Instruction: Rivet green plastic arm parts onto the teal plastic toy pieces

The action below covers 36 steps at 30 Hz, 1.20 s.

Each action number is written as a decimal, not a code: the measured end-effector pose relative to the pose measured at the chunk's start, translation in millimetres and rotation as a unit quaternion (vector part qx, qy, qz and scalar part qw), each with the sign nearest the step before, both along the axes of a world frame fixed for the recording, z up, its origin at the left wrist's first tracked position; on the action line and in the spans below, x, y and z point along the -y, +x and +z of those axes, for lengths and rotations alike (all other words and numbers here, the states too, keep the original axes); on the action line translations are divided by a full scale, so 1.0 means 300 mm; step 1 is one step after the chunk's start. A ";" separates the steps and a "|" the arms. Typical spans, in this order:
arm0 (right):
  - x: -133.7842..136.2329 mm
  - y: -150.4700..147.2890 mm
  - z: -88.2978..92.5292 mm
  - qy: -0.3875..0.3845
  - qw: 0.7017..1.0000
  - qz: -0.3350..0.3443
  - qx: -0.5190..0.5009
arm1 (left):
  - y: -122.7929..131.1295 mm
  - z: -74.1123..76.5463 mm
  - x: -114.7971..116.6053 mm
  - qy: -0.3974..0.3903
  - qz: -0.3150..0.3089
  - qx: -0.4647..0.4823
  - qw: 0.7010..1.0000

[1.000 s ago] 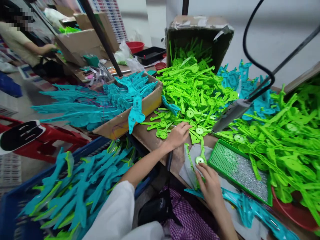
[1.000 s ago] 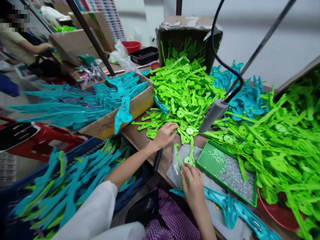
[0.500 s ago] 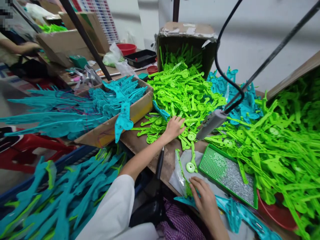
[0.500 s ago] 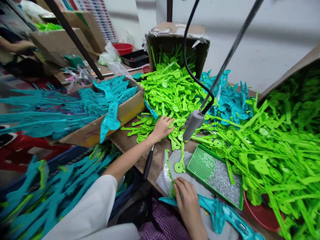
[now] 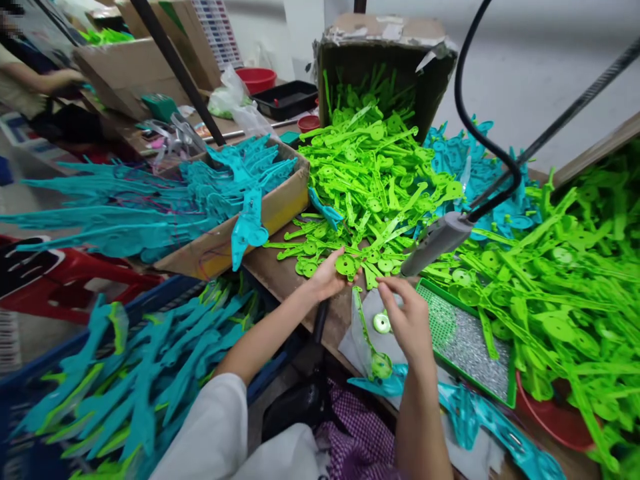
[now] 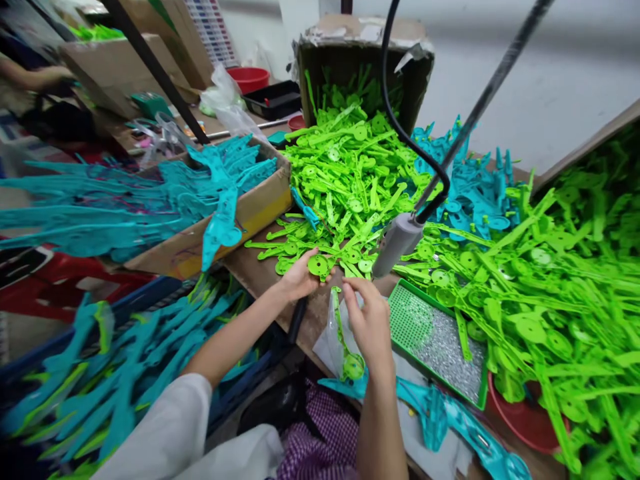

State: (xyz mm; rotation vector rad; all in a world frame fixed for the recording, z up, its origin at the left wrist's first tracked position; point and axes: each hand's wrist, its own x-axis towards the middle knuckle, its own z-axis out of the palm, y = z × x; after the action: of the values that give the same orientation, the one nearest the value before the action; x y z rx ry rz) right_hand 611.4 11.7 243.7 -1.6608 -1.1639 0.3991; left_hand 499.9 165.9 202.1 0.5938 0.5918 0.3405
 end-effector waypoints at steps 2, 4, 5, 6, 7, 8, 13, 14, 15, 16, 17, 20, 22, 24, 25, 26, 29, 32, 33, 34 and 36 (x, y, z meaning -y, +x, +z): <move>-0.065 0.007 0.020 -0.006 1.000 0.013 -0.019 | 0.002 0.006 0.022 0.043 0.033 -0.003 0.999; -0.087 -0.007 0.019 -0.015 0.999 0.043 -0.015 | -0.009 0.005 0.063 0.109 0.061 -0.009 0.992; -0.076 -0.025 0.008 -0.021 0.998 0.064 -0.001 | -0.021 -0.001 0.093 0.142 0.070 -0.016 0.987; -0.052 -0.049 -0.009 -0.026 0.996 0.082 0.017 | -0.037 -0.009 0.131 0.175 0.075 -0.028 0.981; -0.015 -0.078 -0.032 -0.030 0.994 0.095 0.036 | -0.056 -0.021 0.174 0.203 0.078 -0.046 0.975; 0.032 -0.108 -0.061 -0.034 0.993 0.103 0.052 | -0.077 -0.036 0.222 0.231 0.079 -0.071 0.967; 0.303 -0.199 -0.203 -0.046 0.999 -0.008 -0.008 | -0.171 -0.101 0.425 0.282 0.030 -0.139 0.949; 0.353 -0.193 -0.219 -0.071 0.996 -0.020 -0.051 | -0.180 -0.107 0.441 0.276 0.018 -0.139 0.951; 0.398 -0.181 -0.231 -0.099 0.989 -0.028 -0.105 | -0.186 -0.112 0.447 0.268 0.017 -0.140 0.953; 0.438 -0.165 -0.239 -0.128 0.978 -0.031 -0.165 | -0.189 -0.117 0.447 0.256 0.022 -0.143 0.956; 0.471 -0.146 -0.244 -0.154 0.962 -0.029 -0.226 | -0.187 -0.124 0.441 0.243 0.031 -0.149 0.958; 0.524 -0.101 -0.249 -0.192 0.908 -0.038 -0.370 | -0.169 -0.156 0.410 0.236 0.033 -0.175 0.955; 0.520 -0.088 -0.252 -0.196 0.888 -0.058 -0.412 | -0.153 -0.183 0.390 0.285 0.032 -0.196 0.938; 0.499 -0.088 -0.257 -0.191 0.881 -0.074 -0.426 | -0.140 -0.206 0.372 0.337 0.038 -0.214 0.916; 0.486 -0.090 -0.260 -0.188 0.880 -0.077 -0.429 | -0.135 -0.214 0.363 0.354 0.041 -0.221 0.908; 0.475 -0.093 -0.263 -0.184 0.880 -0.078 -0.432 | -0.131 -0.221 0.355 0.362 0.043 -0.226 0.903; 0.453 -0.098 -0.271 -0.175 0.878 -0.073 -0.440 | -0.124 -0.231 0.339 0.366 0.049 -0.236 0.899; 0.443 -0.098 -0.271 -0.173 0.884 -0.073 -0.428 | -0.121 -0.242 0.334 0.379 0.054 -0.238 0.892; 0.440 -0.096 -0.269 -0.172 0.888 -0.075 -0.420 | -0.121 -0.246 0.332 0.389 0.053 -0.241 0.888; 0.436 -0.095 -0.266 -0.172 0.891 -0.078 -0.414 | -0.120 -0.250 0.329 0.400 0.052 -0.246 0.881; 0.426 -0.093 -0.262 -0.171 0.893 -0.081 -0.409 | -0.120 -0.258 0.320 0.429 0.050 -0.258 0.864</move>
State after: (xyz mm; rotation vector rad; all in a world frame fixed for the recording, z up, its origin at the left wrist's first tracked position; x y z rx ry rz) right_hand 583.6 -116.2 165.1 -1.5990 -0.3272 1.1160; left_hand 463.9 70.0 124.8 1.5515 0.9927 0.5533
